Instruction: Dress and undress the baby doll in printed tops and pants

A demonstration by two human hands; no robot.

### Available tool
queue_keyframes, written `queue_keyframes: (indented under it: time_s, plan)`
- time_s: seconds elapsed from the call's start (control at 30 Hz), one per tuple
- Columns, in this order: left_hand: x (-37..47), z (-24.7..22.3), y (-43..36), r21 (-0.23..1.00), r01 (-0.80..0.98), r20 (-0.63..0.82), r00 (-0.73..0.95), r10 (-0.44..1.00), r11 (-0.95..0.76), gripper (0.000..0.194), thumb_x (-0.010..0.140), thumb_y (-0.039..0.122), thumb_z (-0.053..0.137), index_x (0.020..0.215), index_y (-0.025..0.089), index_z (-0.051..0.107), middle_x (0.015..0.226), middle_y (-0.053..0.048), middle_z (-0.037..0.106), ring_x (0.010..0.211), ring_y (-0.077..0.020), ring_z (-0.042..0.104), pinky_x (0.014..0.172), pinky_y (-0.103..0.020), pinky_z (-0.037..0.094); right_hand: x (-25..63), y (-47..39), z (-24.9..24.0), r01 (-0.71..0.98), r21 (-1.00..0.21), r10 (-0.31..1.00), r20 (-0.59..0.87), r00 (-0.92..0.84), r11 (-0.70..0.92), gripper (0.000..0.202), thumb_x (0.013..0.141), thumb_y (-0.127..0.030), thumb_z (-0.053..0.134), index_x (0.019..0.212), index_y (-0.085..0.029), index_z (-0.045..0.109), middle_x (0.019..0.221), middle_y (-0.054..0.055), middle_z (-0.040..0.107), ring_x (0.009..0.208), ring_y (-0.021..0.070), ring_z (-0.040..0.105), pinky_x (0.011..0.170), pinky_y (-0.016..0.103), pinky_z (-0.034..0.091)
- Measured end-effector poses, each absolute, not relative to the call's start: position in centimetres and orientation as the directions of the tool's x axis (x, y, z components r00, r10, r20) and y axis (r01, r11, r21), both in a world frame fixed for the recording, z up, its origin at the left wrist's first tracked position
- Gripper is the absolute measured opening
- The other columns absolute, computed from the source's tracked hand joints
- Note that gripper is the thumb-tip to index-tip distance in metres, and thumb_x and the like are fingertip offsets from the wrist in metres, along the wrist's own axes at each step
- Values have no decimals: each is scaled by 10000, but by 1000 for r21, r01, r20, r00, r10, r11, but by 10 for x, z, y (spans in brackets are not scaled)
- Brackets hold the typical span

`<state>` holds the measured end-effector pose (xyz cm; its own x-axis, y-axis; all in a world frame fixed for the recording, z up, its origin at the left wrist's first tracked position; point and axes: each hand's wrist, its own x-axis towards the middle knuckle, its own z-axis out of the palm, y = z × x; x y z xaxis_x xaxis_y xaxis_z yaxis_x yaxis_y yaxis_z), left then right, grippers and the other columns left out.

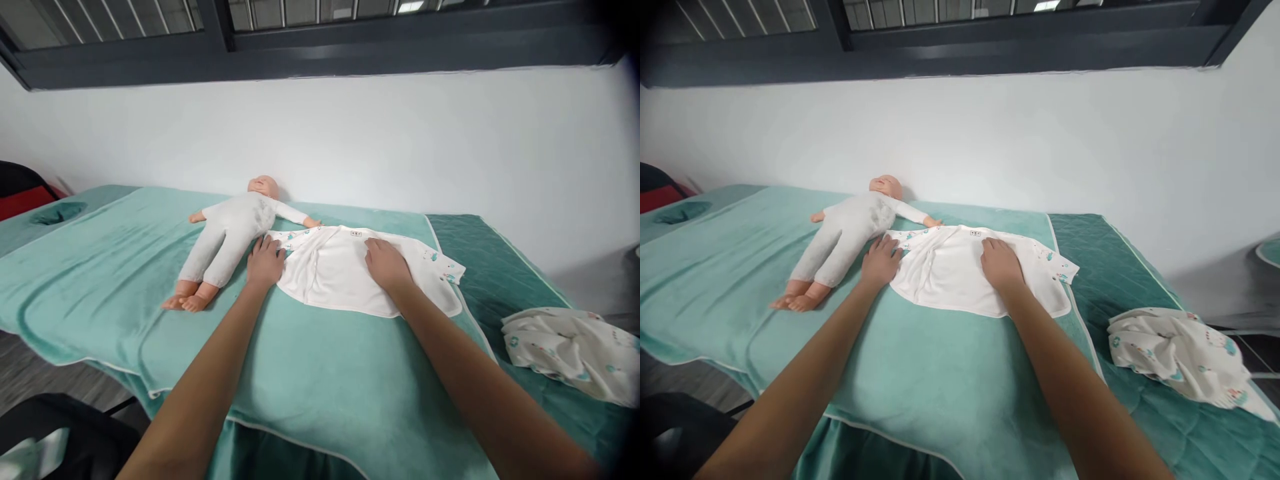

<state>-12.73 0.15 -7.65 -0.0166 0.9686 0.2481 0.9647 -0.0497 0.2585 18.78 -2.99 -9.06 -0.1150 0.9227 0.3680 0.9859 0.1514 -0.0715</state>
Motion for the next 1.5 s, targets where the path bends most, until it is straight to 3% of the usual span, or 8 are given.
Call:
queue_keyframes:
  time_s: [0.37, 0.53, 0.7, 0.8, 0.93, 1.17, 1.4, 1.5]
  plan:
    - [-126, -75, -8, 393, 882, 452, 62, 890, -261, 301, 930, 446, 510, 832, 235, 701, 1320, -30, 653, 1355, -273, 433, 1083, -495, 391, 154, -24, -63, 971, -9, 934, 275, -227, 238, 438, 891, -50, 383, 1257, -180, 587, 1295, 145, 609, 1131, 288, 571, 872, 392, 456]
    - [-127, -77, -10, 376, 877, 399, 137, 907, -299, 289, 826, 490, 663, 695, 232, 660, 1375, -25, 608, 1390, -330, 372, 1077, -544, 367, 108, 9, -52, 930, -318, 911, 410, -39, 183, 328, 984, -288, 388, 1235, -213, 586, 1170, 108, 615, 930, 238, 633, 708, 332, 460]
    - [-128, -74, -14, 419, 833, 477, 135, 868, -360, 180, 825, 363, 690, 744, 222, 612, 1201, -46, 682, 1266, -285, 472, 1030, -458, 405, 82, 30, -66, 860, -429, 906, 415, -82, 275, 334, 950, -269, 447, 1251, -250, 590, 1253, 68, 582, 928, 213, 636, 703, 317, 468]
    - [-127, -70, -17, 565, 757, 449, 51, 892, -328, 157, 870, 353, 633, 809, 220, 577, 893, -29, 688, 958, -212, 590, 850, -355, 463, 86, 34, -76, 865, -400, 925, 343, -164, 302, 414, 924, -214, 460, 1324, -269, 554, 1344, 50, 556, 958, 215, 636, 714, 319, 470]
    - [-124, -64, -20, 754, 603, 303, 35, 952, -262, 200, 877, 386, 613, 805, 220, 528, 680, 39, 568, 634, -124, 502, 613, -259, 393, 95, 40, -80, 861, -410, 933, 314, -177, 302, 436, 902, -175, 465, 1319, -257, 565, 1251, 63, 592, 955, 222, 632, 724, 319, 471]
    - [-123, -63, -18, 841, 485, 286, -22, 958, -240, 219, 869, 417, 616, 823, 220, 531, 718, 34, 540, 658, -112, 485, 599, -233, 367, 91, 39, -74, 819, -493, 888, 457, -44, 295, 241, 849, -186, 501, 1007, -263, 665, 1088, 39, 574, 761, 167, 596, 646, 292, 432]
    - [-123, -62, -17, 799, 564, 305, -80, 949, -209, 218, 876, 425, 593, 834, 221, 528, 769, 19, 600, 712, -128, 526, 628, -239, 388, 86, 41, -79, 723, -649, 908, 412, 72, 236, 210, 882, -270, 480, 1033, -252, 625, 849, 17, 666, 774, 202, 621, 708, 306, 466]
    - [-124, -63, -17, 773, 600, 326, -94, 941, -208, 193, 885, 402, 582, 839, 223, 526, 796, 15, 631, 739, -136, 557, 654, -246, 398, 86, 43, -83, 684, -672, 899, 435, 56, 283, 266, 898, -272, 459, 1119, -244, 605, 1045, 42, 699, 869, 202, 647, 813, 333, 492]
